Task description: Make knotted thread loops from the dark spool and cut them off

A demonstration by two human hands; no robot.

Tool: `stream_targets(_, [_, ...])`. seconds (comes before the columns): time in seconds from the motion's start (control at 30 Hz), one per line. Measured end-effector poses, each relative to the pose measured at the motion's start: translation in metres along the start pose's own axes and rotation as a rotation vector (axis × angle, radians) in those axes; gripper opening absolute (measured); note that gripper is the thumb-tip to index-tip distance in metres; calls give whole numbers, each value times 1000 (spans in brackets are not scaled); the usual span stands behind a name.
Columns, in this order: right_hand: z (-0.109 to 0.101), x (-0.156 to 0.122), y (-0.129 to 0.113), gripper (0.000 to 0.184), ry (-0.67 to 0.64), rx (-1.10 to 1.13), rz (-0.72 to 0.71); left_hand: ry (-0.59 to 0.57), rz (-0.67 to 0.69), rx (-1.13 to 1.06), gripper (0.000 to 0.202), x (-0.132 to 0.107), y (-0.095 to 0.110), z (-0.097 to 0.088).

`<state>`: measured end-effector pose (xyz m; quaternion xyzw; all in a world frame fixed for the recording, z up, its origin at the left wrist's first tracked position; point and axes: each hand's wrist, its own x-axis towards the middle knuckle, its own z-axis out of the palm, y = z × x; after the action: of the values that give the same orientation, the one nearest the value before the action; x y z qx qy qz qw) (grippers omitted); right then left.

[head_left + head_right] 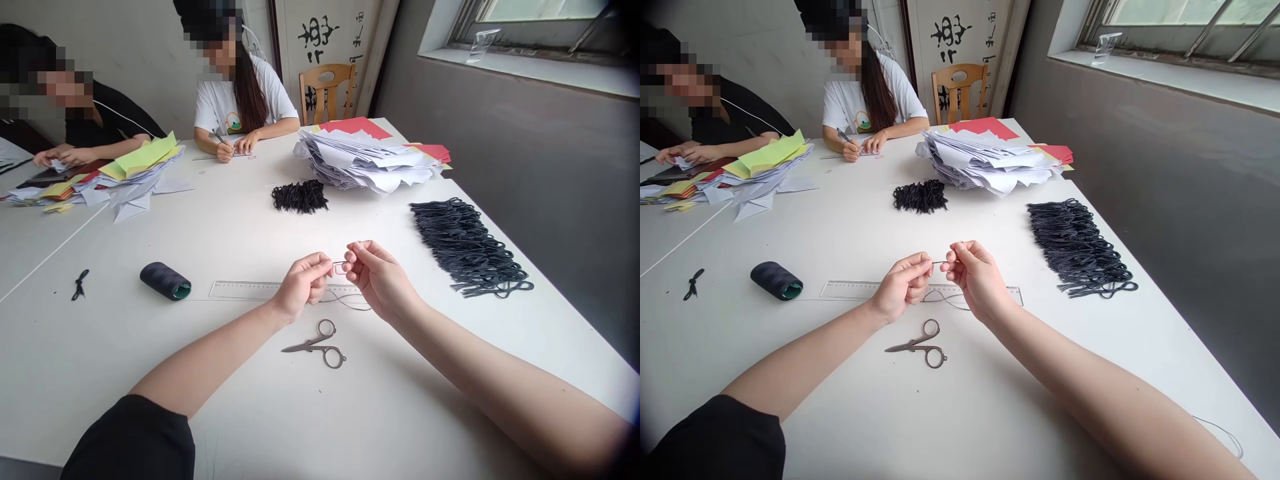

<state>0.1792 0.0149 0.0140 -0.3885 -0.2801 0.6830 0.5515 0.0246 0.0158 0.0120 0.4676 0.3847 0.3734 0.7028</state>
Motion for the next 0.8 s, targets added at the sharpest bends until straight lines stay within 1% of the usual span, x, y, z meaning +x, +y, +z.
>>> stream_targets(0.13, [-18, -16, -7, 42, 54, 41, 45, -62, -29, 46, 25, -5, -8, -7])
stream_targets(0.27, [-33, -41, -16, 44, 106, 44, 14, -109, -35, 77, 24, -10, -11, -15])
stream_targets(0.37, [-47, -51, -20, 43, 176, 58, -24, -161, -60, 90, 26, -12, -9, -19])
stream_targets(0.47, [-64, -52, -25, 43, 264, 106, -96, -190, -105, 122, 28, -13, -6, -24])
stream_targets(0.53, [-75, -50, -31, 39, 312, 132, -166, -191, -139, 158, 29, -13, -3, -29])
stream_targets(0.6, [-83, -47, -41, 30, 357, 141, -237, -209, -179, 220, 30, -13, 3, -35])
stream_targets(0.7, [-90, -47, -57, 12, 420, 145, -345, -304, -262, 400, 29, -14, 15, -46])
stream_targets(0.73, [-92, -47, -62, 11, 439, 148, -384, -340, -294, 473, 29, -14, 19, -50])
stream_targets(0.8, [-94, -49, -72, 19, 490, 155, -464, -391, -351, 594, 31, -15, 28, -57])
